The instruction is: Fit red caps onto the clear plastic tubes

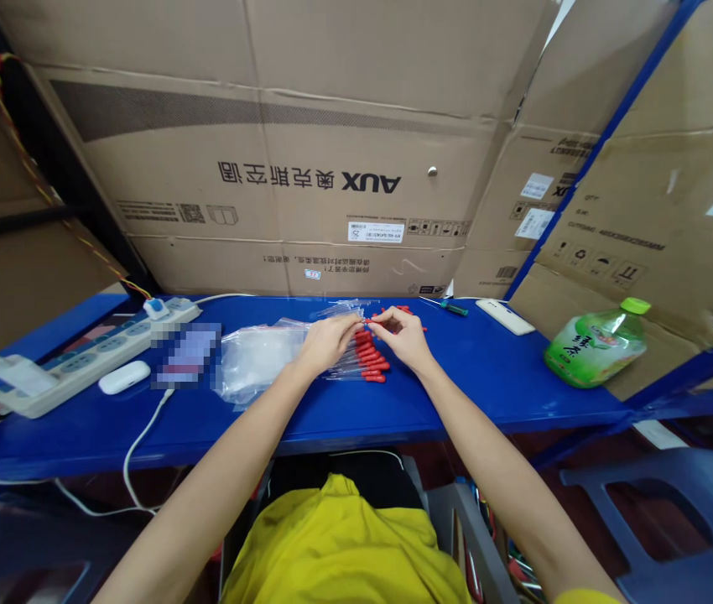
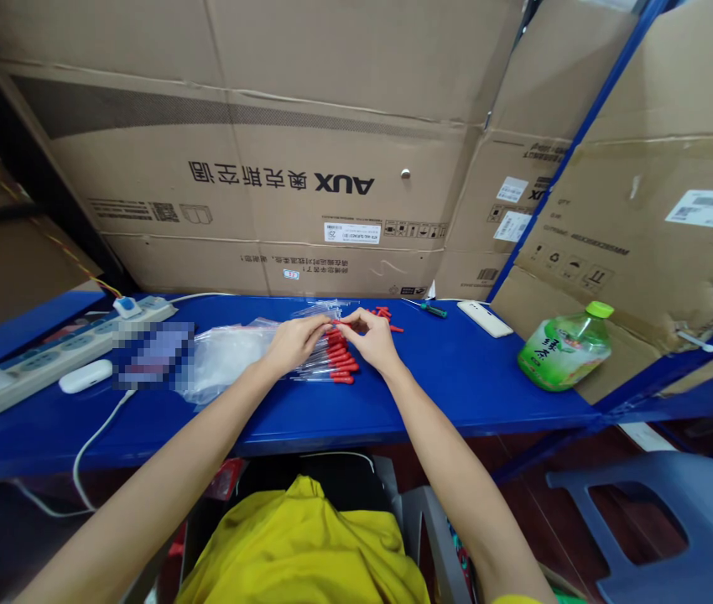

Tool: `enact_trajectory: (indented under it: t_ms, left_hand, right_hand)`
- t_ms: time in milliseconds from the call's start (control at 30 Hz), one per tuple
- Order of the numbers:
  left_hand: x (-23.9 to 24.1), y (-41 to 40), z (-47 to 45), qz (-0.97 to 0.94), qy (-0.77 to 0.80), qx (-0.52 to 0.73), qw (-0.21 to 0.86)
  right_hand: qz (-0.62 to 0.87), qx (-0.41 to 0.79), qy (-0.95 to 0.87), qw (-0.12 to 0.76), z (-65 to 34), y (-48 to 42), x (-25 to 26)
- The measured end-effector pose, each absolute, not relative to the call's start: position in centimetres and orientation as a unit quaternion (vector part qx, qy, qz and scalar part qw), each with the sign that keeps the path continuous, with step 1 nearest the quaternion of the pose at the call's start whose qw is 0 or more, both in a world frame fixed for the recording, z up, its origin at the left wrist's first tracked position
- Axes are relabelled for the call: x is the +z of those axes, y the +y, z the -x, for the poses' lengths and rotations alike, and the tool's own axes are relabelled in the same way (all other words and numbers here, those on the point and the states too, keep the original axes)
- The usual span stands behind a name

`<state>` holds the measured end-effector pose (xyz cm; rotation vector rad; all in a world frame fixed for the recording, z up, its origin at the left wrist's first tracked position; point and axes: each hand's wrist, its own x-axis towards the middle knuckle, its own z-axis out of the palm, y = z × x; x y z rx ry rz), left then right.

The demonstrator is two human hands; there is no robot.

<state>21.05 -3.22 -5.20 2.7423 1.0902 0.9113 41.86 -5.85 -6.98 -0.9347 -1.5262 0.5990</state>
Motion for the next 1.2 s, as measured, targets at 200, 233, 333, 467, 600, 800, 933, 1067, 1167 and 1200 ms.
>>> enact_trajectory:
  t_ms: [200,233,333,467,600,800,933,1067,1167,1200]
  left_hand:
    - [-5.2,-3.1,-20.9,-0.891,0.342,0.296,0.024]
    - [-5.2,-3.1,-20.9,-0.892,0.339,0.297,0.024]
    - [-5.2,-3.1,-20.9,-0.897,0.329,0.293,0.02]
    - [-5.3,-3.2,-20.9,-0.9,0.329,0.285,0.016]
    - [-5.5,-3.0,-20.8,-0.901,0.331,0.278,0.009]
    - [-5.8,-2.5,-20.9,-0.904,0.314,0.289,0.038]
    - [-5.9,-2.1,-20.9,-0.905,0.294,0.304,0.048]
    - [-5.9,-2.2,-20.6,-0.894,0.334,0.295,0.035]
    - [-5.7,-2.3,-20.4,-0.89,0.354,0.284,0.041]
    - [-5.7,-2.4,-20.4,-0.892,0.349,0.284,0.043]
  right_hand:
    - [0.404,0.268,-0.652,0.582,-42.0,-5.8,-7.1]
    - [0.405,0.269,-0.653,0.581,-42.0,-5.8,-7.1]
    - [0.409,0.27,-0.654,0.576,-41.9,-5.8,-7.1]
    - [0.407,0.273,-0.657,0.573,-41.9,-5.8,-7.1]
    - [0.407,0.257,-0.675,0.559,-42.1,-6.0,-6.9]
    - [0.401,0.232,-0.708,0.534,-42.8,-5.5,-6.6]
    - [0.415,0.258,-0.682,0.544,-43.3,-5.1,-6.7]
    - [0.412,0.306,-0.651,0.559,-43.6,-4.9,-6.7]
    - [0.409,0.325,-0.639,0.564,-43.7,-5.0,-6.5]
    - [0.408,0.329,-0.64,0.562,-43.7,-5.1,-6.5]
